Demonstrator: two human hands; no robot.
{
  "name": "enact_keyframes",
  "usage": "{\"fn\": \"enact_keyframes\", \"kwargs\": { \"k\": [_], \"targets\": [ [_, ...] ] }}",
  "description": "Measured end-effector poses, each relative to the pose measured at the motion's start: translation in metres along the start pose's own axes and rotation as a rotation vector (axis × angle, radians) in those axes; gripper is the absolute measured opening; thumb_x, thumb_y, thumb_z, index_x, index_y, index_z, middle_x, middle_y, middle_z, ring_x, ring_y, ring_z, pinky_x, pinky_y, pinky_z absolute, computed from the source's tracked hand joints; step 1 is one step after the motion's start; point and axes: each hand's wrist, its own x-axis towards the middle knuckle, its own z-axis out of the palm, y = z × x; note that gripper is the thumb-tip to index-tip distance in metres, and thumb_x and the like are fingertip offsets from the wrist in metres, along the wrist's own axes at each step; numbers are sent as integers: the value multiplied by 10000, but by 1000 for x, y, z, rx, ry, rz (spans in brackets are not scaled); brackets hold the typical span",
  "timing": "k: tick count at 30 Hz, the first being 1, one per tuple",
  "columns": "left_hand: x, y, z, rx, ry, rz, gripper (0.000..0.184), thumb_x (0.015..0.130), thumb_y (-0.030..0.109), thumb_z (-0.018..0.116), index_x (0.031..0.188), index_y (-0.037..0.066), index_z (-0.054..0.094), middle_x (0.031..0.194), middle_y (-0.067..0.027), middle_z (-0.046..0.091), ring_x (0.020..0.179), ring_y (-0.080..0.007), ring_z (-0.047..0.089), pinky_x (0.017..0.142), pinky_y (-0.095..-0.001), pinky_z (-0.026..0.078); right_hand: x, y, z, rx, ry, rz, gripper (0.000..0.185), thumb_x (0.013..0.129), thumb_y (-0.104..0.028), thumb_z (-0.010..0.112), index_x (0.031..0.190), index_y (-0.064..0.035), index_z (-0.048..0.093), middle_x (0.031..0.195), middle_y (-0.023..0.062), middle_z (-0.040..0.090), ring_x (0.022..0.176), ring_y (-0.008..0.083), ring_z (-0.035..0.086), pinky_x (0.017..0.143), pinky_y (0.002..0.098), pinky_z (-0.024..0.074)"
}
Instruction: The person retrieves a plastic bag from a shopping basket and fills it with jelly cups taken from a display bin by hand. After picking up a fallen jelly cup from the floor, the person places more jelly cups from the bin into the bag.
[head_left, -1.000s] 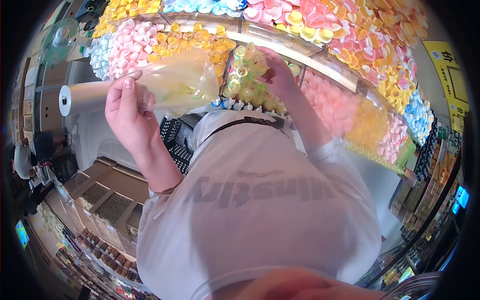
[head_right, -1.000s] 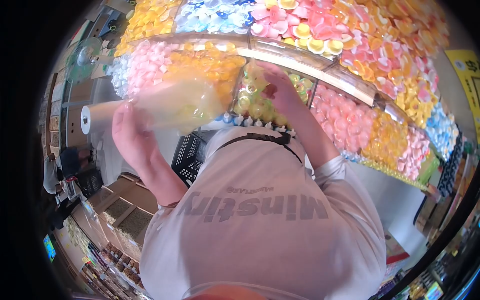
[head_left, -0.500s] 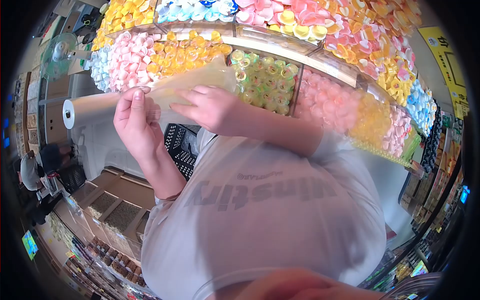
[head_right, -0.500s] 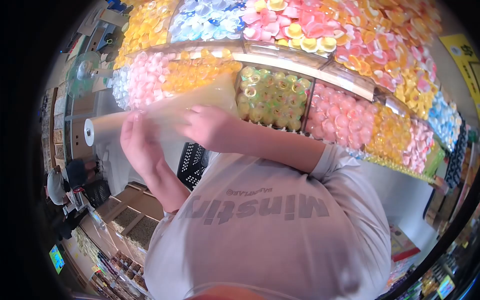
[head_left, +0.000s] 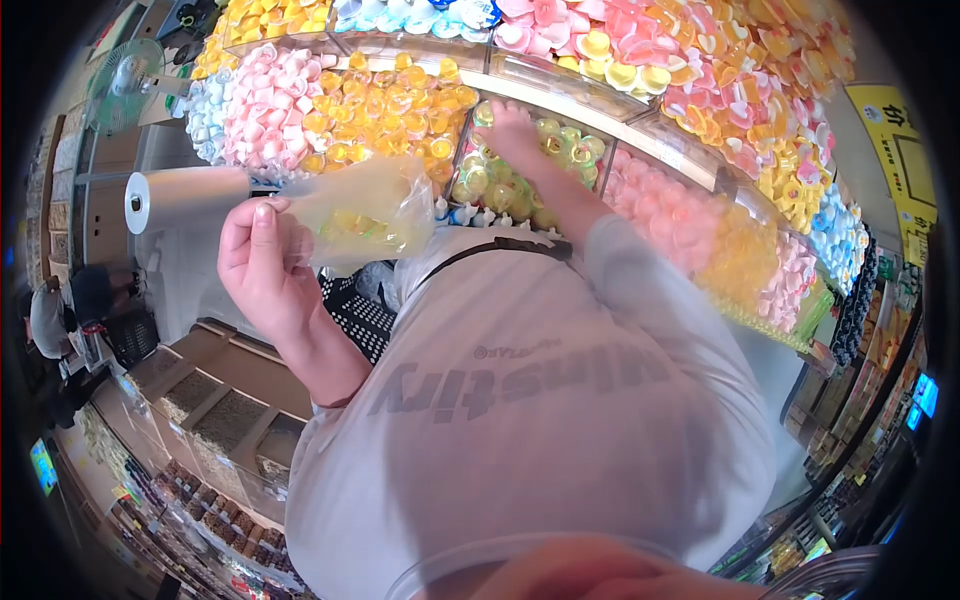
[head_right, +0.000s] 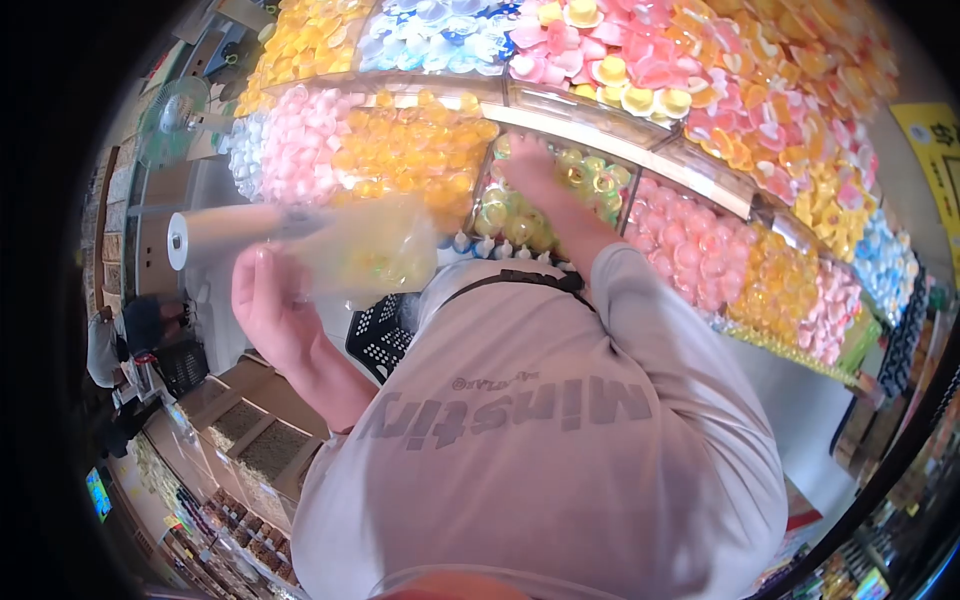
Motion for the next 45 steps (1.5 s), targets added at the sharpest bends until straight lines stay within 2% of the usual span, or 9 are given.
{"fn": "enact_keyframes", "kwargs": {
  "k": [9,14,20,24,26,30,35,39,45],
  "targets": [
    [-5,-1,-14,-77,-10,-61,161,980,90,509,937,-41,591,554,51,358,451,-26,253,419,-215,199,-26,30,-10,583,-51,-24,488,785,-306,729,1169,-48,575,1195,145,579,1039,252,594,858,346,498],
    [0,-7,-1,-86,-30,-93,158,980,90,511,936,-39,591,557,51,355,452,-27,246,423,-222,186,-74,11,-5,105,-201,-654,473,744,-237,724,1163,-75,572,1214,129,549,1099,271,548,864,403,507],
    [6,-10,4,-99,-67,-77,147,973,73,513,945,-46,594,551,59,344,455,-28,246,426,-225,186,-80,-14,7,-138,-339,-580,515,750,-146,665,1249,-204,549,1104,135,552,1041,351,542,875,435,490],
    [8,-10,3,-130,-113,-102,118,953,74,537,930,-21,604,633,15,476,515,-55,373,467,-223,290,-79,-9,4,-148,-310,-625,464,760,-113,641,1215,-172,574,1052,127,552,1026,349,546,803,420,515],
    [9,-11,7,-114,-71,-70,139,969,61,510,947,-48,593,548,60,338,454,-29,246,426,-223,191,-80,-4,-7,-163,-159,-748,434,760,-99,628,1189,-156,594,1006,118,548,1006,335,557,740,396,530],
    [10,-12,7,-120,-60,-95,137,970,60,507,947,-46,590,548,56,341,451,-31,250,426,-223,194,-76,31,-7,-102,-41,-769,441,743,-91,630,1179,-155,604,1026,103,564,1014,327,552,770,395,523],
    [11,-14,6,-108,-102,-109,140,973,62,500,951,-48,583,549,52,344,448,-31,255,425,-221,193,-98,62,-15,-220,-224,-963,485,702,-155,689,1174,-190,584,1163,82,537,1049,329,533,834,395,516],
    [12,-16,4,-131,-110,-112,138,974,61,499,954,-47,582,548,51,345,449,-31,254,425,-220,194,-112,79,-10,-123,-87,-877,503,705,-155,683,1196,-171,569,1172,93,531,1038,328,540,852,399,513],
    [10,-13,8,-130,-88,-114,130,970,56,507,952,-46,585,555,53,349,455,-31,256,422,-222,194,-110,51,-34,-364,-365,-392,497,800,-182,628,1288,-187,534,1334,131,488,1186,361,508,932,441,489]
  ]
}}
